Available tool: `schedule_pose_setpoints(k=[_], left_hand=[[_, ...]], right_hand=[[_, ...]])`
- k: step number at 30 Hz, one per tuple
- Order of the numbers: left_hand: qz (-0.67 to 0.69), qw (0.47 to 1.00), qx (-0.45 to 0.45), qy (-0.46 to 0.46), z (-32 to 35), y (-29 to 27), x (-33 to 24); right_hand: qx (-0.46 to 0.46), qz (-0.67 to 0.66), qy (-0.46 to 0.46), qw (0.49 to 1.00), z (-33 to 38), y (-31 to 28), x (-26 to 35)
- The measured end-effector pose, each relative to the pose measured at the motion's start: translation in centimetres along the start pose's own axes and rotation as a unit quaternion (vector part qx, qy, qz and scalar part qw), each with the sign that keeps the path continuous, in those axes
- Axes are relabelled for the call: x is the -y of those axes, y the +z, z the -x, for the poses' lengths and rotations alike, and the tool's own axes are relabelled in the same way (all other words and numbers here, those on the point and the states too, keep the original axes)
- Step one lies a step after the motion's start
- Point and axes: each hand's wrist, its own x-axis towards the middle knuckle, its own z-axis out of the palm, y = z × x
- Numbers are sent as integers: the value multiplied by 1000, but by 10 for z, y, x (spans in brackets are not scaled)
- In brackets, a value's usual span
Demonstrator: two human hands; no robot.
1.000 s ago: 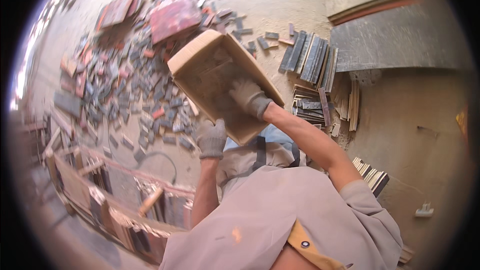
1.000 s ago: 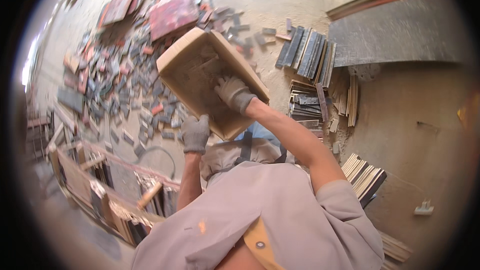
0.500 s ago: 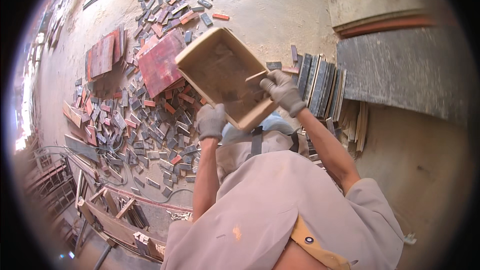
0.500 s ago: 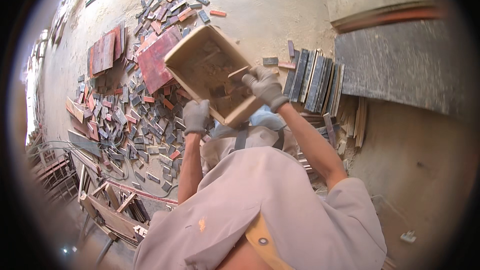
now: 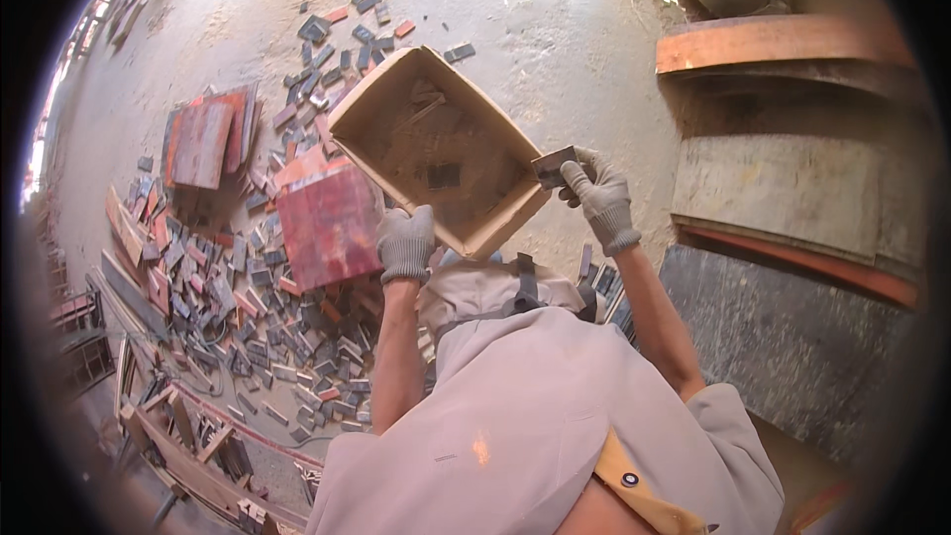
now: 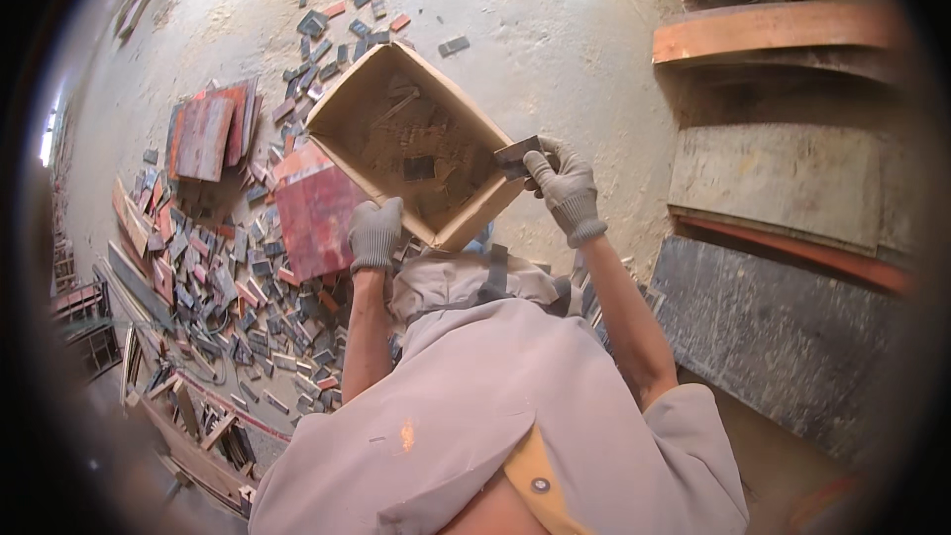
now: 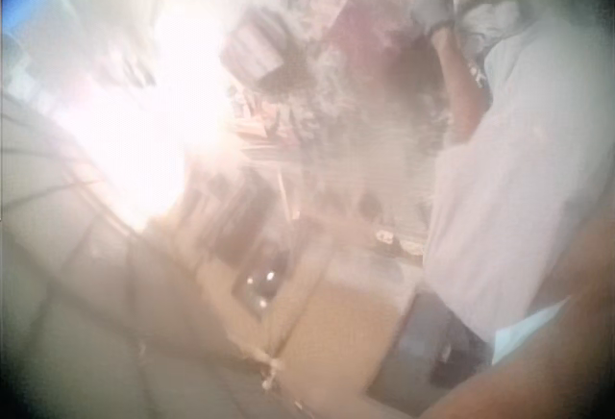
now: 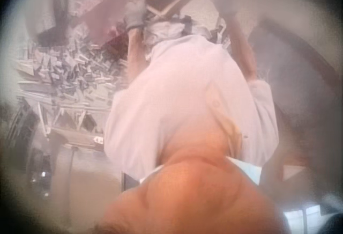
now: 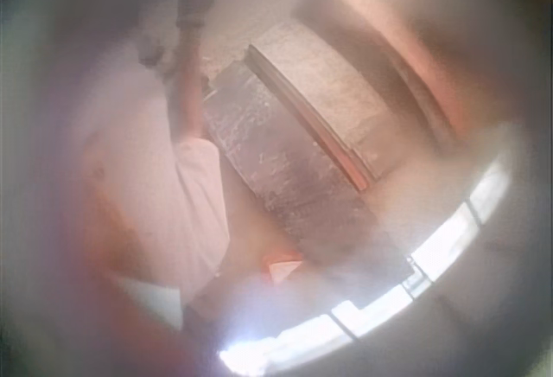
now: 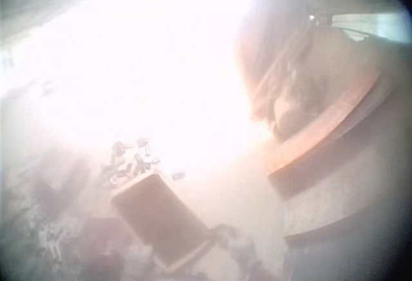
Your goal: The person positions a red metal sheet on a guillotine shear, cuts it, and stacks the pieces. They then retrieve a cardboard box, place it on the shear, and cut several thin wooden strips, stacking them afterward.
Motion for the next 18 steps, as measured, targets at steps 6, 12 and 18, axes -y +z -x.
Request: schedule_pose_setpoints(k=[6,12,18], left_hand=[[23,999,-9,37,-213,-32,-149],[55,998,-33,-23,-452,-47,-199],[597,747,-97,-275,-689,-93,-188]], right_hand=[[55,45,-70,995,-232,72,124],[3,40,0,999,-484,104,187],[72,125,60,988,-770,200,282]])
